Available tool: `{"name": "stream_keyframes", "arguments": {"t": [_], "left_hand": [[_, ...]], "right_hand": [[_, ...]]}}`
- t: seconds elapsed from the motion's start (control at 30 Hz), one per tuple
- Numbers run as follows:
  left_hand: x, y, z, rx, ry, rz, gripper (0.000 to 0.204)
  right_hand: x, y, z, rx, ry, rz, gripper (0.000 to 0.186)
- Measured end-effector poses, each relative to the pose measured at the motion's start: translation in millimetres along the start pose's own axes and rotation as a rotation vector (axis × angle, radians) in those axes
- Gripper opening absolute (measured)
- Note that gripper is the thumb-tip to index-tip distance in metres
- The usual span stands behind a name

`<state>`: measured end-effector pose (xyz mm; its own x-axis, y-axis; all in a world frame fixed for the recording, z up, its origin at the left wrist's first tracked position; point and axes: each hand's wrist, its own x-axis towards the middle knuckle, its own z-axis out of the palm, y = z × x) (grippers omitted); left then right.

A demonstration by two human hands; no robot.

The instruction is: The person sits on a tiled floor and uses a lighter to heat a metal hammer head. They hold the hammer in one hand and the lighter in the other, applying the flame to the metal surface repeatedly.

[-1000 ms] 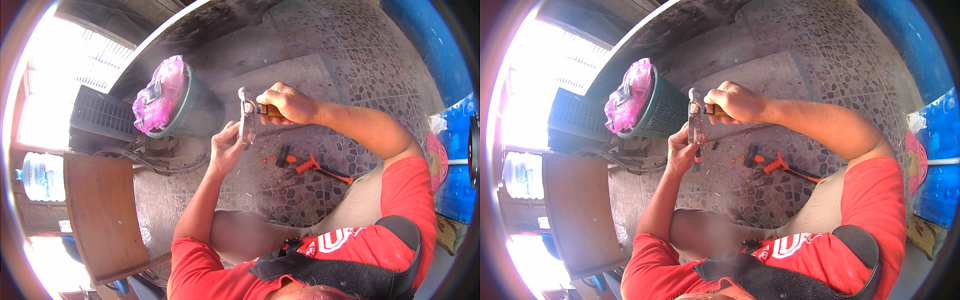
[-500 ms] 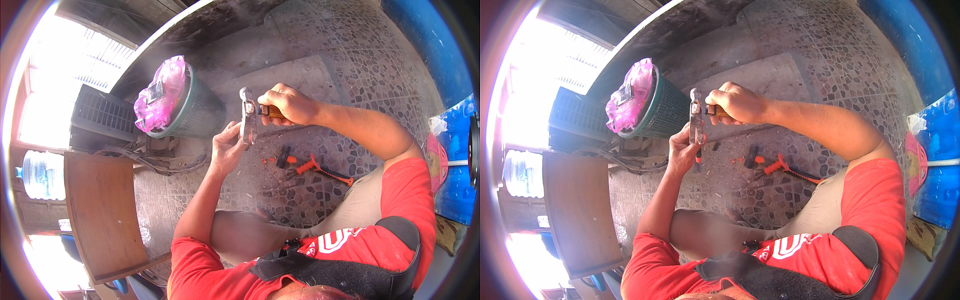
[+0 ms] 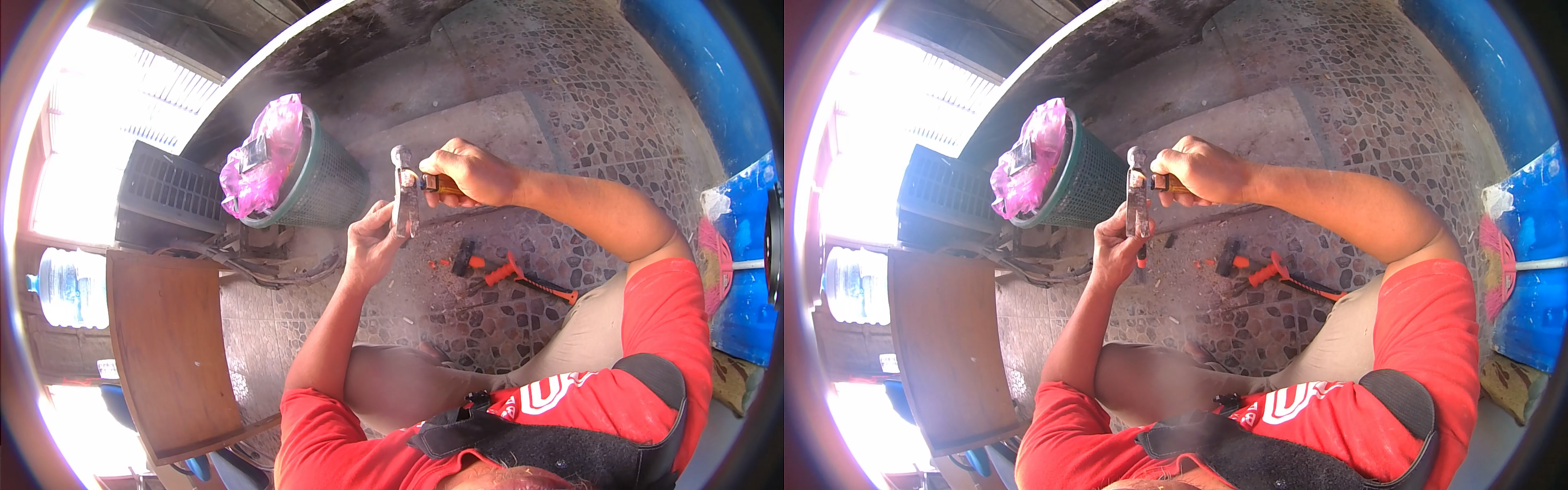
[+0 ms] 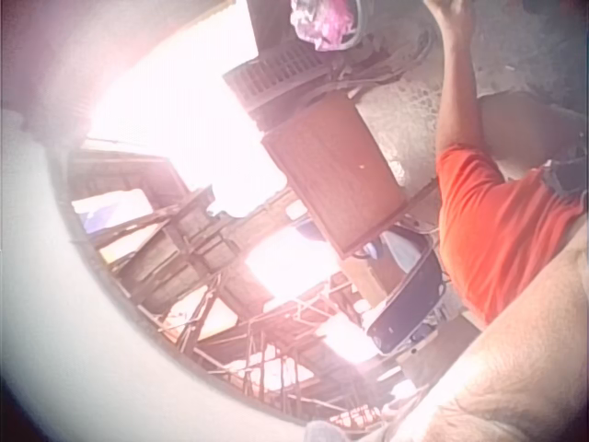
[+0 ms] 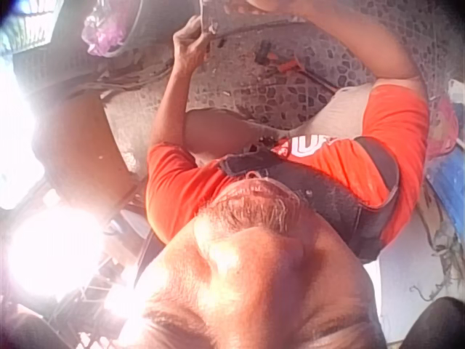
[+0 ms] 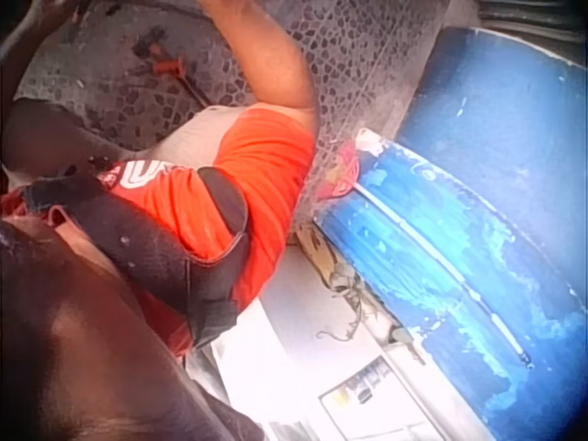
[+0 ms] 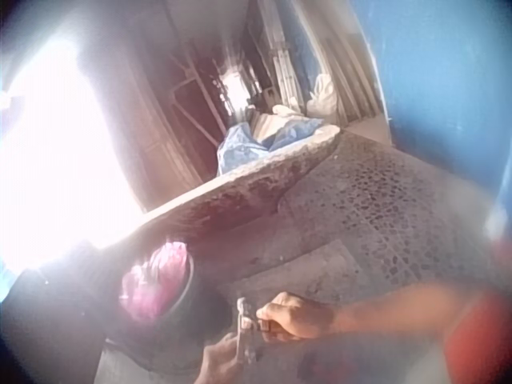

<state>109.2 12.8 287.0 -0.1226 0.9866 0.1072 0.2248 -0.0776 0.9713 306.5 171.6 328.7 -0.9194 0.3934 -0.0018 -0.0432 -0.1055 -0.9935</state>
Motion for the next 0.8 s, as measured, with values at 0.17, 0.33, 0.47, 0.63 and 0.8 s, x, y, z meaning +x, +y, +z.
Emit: {"name": "stream_keyframes", "arguments": {"t": [0.17,0.33,0.47,0.63,0.8], "left_hand": [[0.2,1.9,0.9,-0.003,0.007,-0.019,0.026],[-0.6,-2.9,-1.7,-0.038,0.0,-0.029,0.026],[0.6,0.3,1.1,-0.019,0.002,-0.021,0.028],[-1.8,-2.7,-1.5,-0.011,0.002,-0.024,0.033],[-3.9,-1.4,-5.6,-0.108,0.033,-0.15,0.039]], "right_hand": [[1.9,4.6,-2.2,0.0,-0.008,-0.001,0.05],[1.9,3.1,-0.9,-0.001,-0.005,0.005,0.049],[2.5,5.5,-1.9,0.012,0.002,-0.005,0.051],[2.4,4.8,-1.3,0.115,0.05,0.005,0.058],[2.4,3.3,-3.6,0.112,0.059,-0.004,0.065]]}}
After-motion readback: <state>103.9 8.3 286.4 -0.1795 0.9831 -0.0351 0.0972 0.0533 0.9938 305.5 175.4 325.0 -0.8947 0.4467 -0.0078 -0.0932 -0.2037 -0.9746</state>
